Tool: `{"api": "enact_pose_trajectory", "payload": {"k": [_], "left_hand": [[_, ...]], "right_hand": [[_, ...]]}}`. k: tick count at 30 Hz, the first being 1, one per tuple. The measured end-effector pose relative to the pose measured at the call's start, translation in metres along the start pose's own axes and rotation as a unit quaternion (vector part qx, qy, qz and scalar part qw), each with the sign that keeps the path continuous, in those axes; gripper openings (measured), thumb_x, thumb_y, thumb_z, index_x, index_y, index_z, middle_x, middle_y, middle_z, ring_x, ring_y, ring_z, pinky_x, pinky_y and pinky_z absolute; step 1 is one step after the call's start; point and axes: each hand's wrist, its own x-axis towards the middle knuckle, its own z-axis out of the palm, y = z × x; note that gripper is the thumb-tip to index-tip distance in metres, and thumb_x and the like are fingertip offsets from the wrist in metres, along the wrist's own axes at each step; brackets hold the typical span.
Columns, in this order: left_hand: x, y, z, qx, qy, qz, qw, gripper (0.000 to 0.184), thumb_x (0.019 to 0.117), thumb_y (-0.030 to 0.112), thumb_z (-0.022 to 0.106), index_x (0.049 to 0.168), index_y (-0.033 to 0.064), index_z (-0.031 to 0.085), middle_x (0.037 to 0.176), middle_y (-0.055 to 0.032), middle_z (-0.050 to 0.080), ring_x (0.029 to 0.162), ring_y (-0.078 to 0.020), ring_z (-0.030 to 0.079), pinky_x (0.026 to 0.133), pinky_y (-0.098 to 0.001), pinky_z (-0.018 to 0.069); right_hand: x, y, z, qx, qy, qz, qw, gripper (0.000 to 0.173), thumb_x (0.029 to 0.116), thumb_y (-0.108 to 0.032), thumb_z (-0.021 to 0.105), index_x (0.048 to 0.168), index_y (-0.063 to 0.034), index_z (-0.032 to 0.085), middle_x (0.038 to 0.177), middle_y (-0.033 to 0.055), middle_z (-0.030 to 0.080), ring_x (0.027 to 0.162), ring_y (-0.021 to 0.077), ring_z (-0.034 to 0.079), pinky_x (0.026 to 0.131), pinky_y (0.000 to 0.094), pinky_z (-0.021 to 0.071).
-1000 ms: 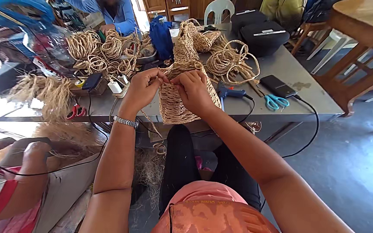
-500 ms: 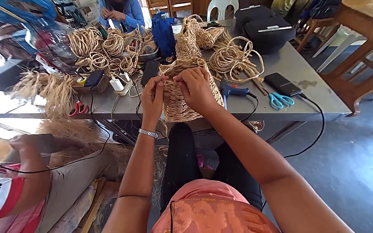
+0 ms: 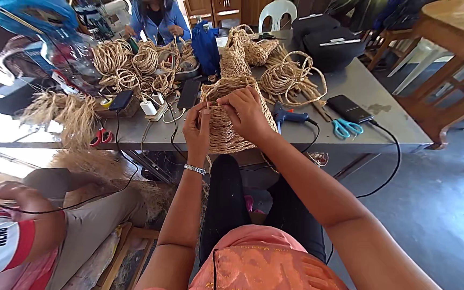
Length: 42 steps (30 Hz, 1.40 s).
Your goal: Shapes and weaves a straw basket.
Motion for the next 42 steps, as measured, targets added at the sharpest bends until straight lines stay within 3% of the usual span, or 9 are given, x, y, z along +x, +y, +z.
{"api": "enact_pose_trajectory", "payload": {"k": [4,9,14,20,23,28,34,37,42], "left_hand": [[0.001,0.002,-0.002,0.023,-0.004,-0.002,1.000,0.028,0.1057,0.019,0.056,0.128,0.0039,0.065,0.112,-0.0064,0.068,0.086,-0.0087,0.062,0.077,-0.0242,0.0527],[-0.002,0.002,0.003,0.072,0.017,0.009,0.997,0.029,0.1068,0.019,0.054,0.129,0.0044,0.065,0.116,-0.0081,0.066,0.084,-0.0087,0.059,0.075,-0.0233,0.0505],[-0.006,0.005,0.007,0.094,0.042,0.015,0.995,0.030,0.1071,0.020,0.054,0.130,0.0029,0.064,0.114,-0.0079,0.065,0.079,-0.0073,0.056,0.070,-0.0217,0.0470],[-0.026,0.032,0.009,0.157,0.054,-0.022,0.986,0.034,0.1076,0.027,0.053,0.136,0.0087,0.059,0.101,-0.0067,0.061,0.067,-0.0089,0.049,0.058,-0.0217,0.0416],[-0.025,0.033,0.012,0.160,0.058,-0.020,0.985,0.033,0.1070,0.026,0.054,0.135,0.0094,0.059,0.095,-0.0061,0.058,0.064,-0.0096,0.046,0.055,-0.0223,0.0401],[-0.017,0.025,0.008,0.159,0.052,-0.014,0.986,0.030,0.1069,0.024,0.055,0.130,0.0059,0.061,0.086,-0.0061,0.056,0.060,-0.0104,0.046,0.055,-0.0237,0.0406],[0.004,0.031,0.016,0.172,0.084,-0.054,0.980,0.035,0.1005,0.039,0.064,0.109,0.0045,0.062,0.087,-0.0052,0.059,0.069,-0.0134,0.050,0.064,-0.0309,0.0441],[-0.001,0.036,0.020,0.206,0.069,-0.085,0.972,0.039,0.1019,0.045,0.061,0.109,0.0073,0.059,0.093,-0.0095,0.061,0.073,-0.0208,0.056,0.066,-0.0388,0.0481],[-0.009,0.032,0.021,0.208,0.064,-0.067,0.974,0.035,0.1028,0.042,0.060,0.109,0.0069,0.059,0.103,-0.0108,0.062,0.083,-0.0210,0.060,0.071,-0.0382,0.0522]], "right_hand": [[-0.011,0.013,-0.007,0.056,0.070,-0.040,0.995,0.038,0.1017,-0.004,0.051,0.138,-0.0008,0.060,0.145,0.0156,0.059,0.141,0.0318,0.049,0.121,0.0513,0.0349],[-0.038,0.023,-0.009,-0.016,0.176,0.095,0.980,0.045,0.0991,-0.014,0.059,0.141,0.0020,0.053,0.153,0.0249,0.046,0.142,0.0406,0.043,0.117,0.0539,0.0364],[-0.053,0.023,0.009,-0.002,0.123,0.143,0.982,0.059,0.1027,-0.029,0.059,0.151,0.0011,0.044,0.155,0.0247,0.044,0.141,0.0397,0.045,0.116,0.0537,0.0391],[-0.028,0.035,-0.002,0.070,0.013,0.154,0.986,0.062,0.1011,-0.026,0.062,0.155,-0.0003,0.042,0.159,0.0231,0.040,0.145,0.0376,0.043,0.118,0.0535,0.0373],[-0.012,0.023,-0.004,0.035,0.056,0.125,0.990,0.055,0.0926,-0.009,0.065,0.145,0.0000,0.051,0.156,0.0244,0.042,0.143,0.0409,0.043,0.114,0.0564,0.0402],[-0.013,0.006,0.010,-0.016,0.084,0.051,0.995,0.037,0.0929,-0.003,0.055,0.124,-0.0140,0.071,0.156,0.0184,0.045,0.141,0.0406,0.044,0.108,0.0583,0.0438],[-0.016,0.008,0.027,0.001,0.130,0.038,0.991,0.027,0.0927,-0.002,0.055,0.113,-0.0062,0.074,0.147,0.0162,0.055,0.136,0.0374,0.050,0.110,0.0528,0.0435],[-0.020,0.009,0.027,-0.015,0.131,0.040,0.990,0.027,0.0936,-0.002,0.055,0.112,-0.0071,0.074,0.147,0.0138,0.057,0.137,0.0360,0.050,0.111,0.0514,0.0431],[-0.021,0.012,0.027,-0.053,0.118,0.039,0.991,0.026,0.0924,-0.002,0.055,0.109,-0.0088,0.074,0.146,0.0106,0.059,0.134,0.0350,0.054,0.103,0.0538,0.0460]]}}
